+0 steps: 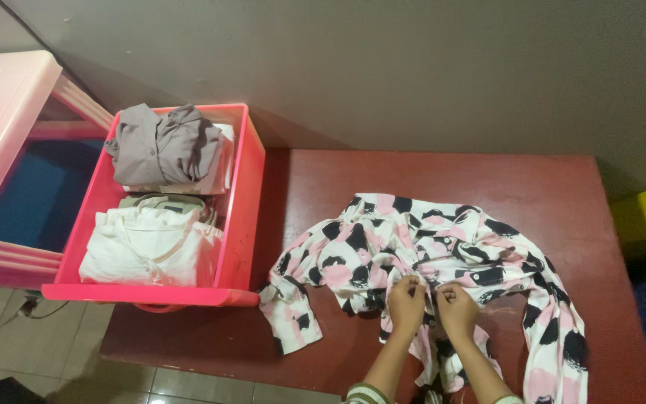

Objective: The person folds a gray shirt on a red table and places it into a pink plastic bin with other folded clothes. Then the person unfolds and refolds a patterned shirt on the same table.

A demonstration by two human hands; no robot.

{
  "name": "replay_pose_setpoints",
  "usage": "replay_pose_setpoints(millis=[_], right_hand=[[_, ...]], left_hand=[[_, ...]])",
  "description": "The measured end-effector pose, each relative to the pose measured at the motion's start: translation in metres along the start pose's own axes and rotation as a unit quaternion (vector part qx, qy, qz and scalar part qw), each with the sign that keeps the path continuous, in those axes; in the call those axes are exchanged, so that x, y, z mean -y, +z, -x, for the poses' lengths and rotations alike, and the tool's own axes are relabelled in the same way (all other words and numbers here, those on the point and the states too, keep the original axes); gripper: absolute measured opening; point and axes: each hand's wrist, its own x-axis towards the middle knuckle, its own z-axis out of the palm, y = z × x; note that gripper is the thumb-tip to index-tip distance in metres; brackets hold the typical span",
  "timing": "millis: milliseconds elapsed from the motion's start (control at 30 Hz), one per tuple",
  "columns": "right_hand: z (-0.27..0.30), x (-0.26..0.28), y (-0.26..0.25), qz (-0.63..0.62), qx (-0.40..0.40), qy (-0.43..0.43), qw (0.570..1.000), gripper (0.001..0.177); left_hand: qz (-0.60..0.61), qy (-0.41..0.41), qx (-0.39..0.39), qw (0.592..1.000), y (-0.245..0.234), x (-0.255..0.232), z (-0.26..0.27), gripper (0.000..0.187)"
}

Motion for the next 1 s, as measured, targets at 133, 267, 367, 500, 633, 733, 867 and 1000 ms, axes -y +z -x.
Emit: replay_pose_setpoints(millis=[133, 267, 367, 500, 633, 733, 867, 1000], right_hand=[[-0.006, 0.007, 0.001, -0.121, 0.003, 0.028, 0.992, 0.016], [-0.010, 0.019, -0.001, -0.226, 0.032, 0.021, 0.973, 0.014], [-0.011, 0.029, -0.007, -0.198, 0.042, 0.005, 0.979, 0.015], [-0.016, 0.032, -0.011, -0.190, 0.034, -0.007, 0.981, 0.015], [-0.015, 0.020, -0.004, -0.197, 0.036, 0.023, 0.979, 0.016], [-0.018, 0.002, 0.005, -0.240, 0.052, 0.054, 0.968, 0.018], [-0.024, -0.022, 0.013, -0.301, 0.079, 0.038, 0.949, 0.026], [-0.027, -0.035, 0.014, -0.312, 0.122, 0.074, 0.939, 0.029]], left_hand=[[-0.066, 0.094, -0.008, 0.993, 0.007, 0.010, -0.008, 0.016], [-0.073, 0.132, 0.000, 0.989, 0.014, 0.011, -0.015, 0.015], [-0.051, 0.115, 0.007, 0.992, 0.015, 0.009, -0.021, 0.019], [0.072, -0.042, 0.083, 0.993, 0.019, 0.016, -0.030, 0.023], [0.115, -0.013, 0.112, 0.987, 0.020, 0.040, -0.039, 0.022], [0.162, -0.013, 0.134, 0.978, 0.024, 0.053, -0.043, 0.020], [0.224, -0.067, 0.191, 0.953, 0.022, 0.056, -0.038, 0.016], [0.138, -0.055, 0.127, 0.981, 0.024, 0.045, -0.032, 0.016]])
